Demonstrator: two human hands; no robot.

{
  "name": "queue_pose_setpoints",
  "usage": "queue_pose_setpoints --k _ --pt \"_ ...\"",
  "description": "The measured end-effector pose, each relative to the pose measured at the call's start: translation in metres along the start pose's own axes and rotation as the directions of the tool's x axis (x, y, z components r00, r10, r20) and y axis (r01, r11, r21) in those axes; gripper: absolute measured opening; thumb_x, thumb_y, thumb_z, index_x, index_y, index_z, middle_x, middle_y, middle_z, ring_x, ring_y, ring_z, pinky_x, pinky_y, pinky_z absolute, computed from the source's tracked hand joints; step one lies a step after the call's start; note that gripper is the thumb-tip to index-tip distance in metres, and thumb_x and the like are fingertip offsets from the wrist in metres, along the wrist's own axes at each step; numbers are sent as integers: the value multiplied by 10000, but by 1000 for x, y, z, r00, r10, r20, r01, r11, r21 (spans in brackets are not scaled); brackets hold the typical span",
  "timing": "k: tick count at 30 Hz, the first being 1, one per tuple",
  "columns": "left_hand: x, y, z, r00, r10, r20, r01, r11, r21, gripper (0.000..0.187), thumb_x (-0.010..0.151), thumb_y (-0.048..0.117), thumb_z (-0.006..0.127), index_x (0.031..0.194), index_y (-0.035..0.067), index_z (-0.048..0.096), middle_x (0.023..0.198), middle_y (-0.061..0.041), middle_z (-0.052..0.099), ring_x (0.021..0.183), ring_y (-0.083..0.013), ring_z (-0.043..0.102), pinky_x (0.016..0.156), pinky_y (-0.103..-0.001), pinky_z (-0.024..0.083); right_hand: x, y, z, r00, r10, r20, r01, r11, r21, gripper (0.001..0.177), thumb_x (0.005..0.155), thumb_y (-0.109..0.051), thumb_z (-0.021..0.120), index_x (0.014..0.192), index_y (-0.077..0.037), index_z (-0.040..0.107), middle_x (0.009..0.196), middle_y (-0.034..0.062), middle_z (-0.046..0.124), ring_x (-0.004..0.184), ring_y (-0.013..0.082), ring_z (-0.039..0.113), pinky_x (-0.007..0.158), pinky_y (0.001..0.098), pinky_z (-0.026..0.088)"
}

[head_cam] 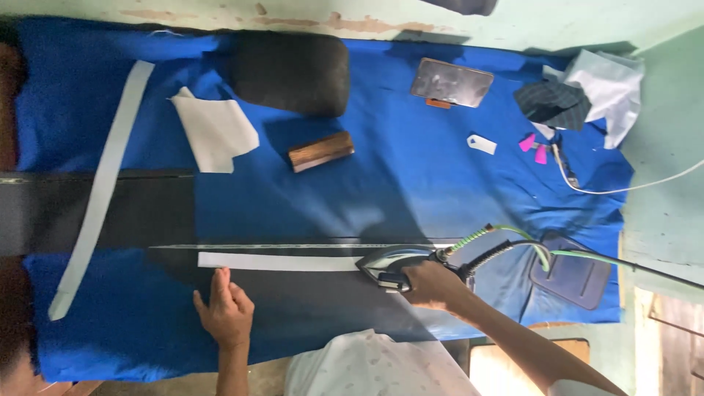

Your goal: The person irons a long white strip of fabric placed on a blue work surface. They use a steam iron and a wooden block to press the fabric, moving the iron back and forth along the strip. The person also handles a dark fabric piece and a white cloth during the process.

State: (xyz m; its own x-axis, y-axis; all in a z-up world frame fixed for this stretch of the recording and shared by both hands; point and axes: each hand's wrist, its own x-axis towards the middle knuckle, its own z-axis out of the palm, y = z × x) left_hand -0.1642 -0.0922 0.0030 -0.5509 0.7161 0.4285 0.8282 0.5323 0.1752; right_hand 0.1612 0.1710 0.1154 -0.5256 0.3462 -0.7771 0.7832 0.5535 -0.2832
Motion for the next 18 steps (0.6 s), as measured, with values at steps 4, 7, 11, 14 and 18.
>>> queue_pose_setpoints --k 4,7,11,14,18 --pt "-1 0 -1 1000 14 0 -14 1000 -6 344 1071 47 545 1395 -53 603 1200 -139 791 1129 -288 762 1068 -614 503 -5 0 -6 1000 19 -12 -19 1000 21 193 802 -277 611 738 -99 574 671 83 653 568 282 596 467 413 442" --pt "-3 0 1 1000 5 16 -4 1000 -13 340 1073 50 538 1383 -63 615 1211 -131 790 1145 -296 757 1077 -641 492 -3 9 -4 999 40 16 -40 999 25 147 772 -221 570 816 -104 647 736 99 703 621 303 651 503 417 506" --pt "-7 -2 5 1000 2 18 -3 1000 27 358 1064 53 564 1404 -48 616 1207 -117 800 1158 -260 759 1129 -589 475 -2 30 4 1000 4 12 -4 1000 5 199 735 -240 610 870 -109 675 769 116 721 671 322 677 534 434 514" --pt "-7 -2 5 1000 -1 15 0 1000 18 370 1051 43 571 1409 -45 607 1209 -121 796 1164 -266 754 1128 -610 467 -3 48 10 998 -47 -36 47 999 20 234 744 -230 600 918 -116 708 810 126 751 698 337 709 579 448 545" --pt "-5 -1 4 1000 18 -17 -18 1000 2 361 1056 30 566 1405 -57 603 1204 -126 792 1159 -282 752 1090 -627 493 -2 77 23 998 -23 -56 24 999 24 240 759 -257 600 934 -151 725 798 88 767 675 296 715 601 411 569"
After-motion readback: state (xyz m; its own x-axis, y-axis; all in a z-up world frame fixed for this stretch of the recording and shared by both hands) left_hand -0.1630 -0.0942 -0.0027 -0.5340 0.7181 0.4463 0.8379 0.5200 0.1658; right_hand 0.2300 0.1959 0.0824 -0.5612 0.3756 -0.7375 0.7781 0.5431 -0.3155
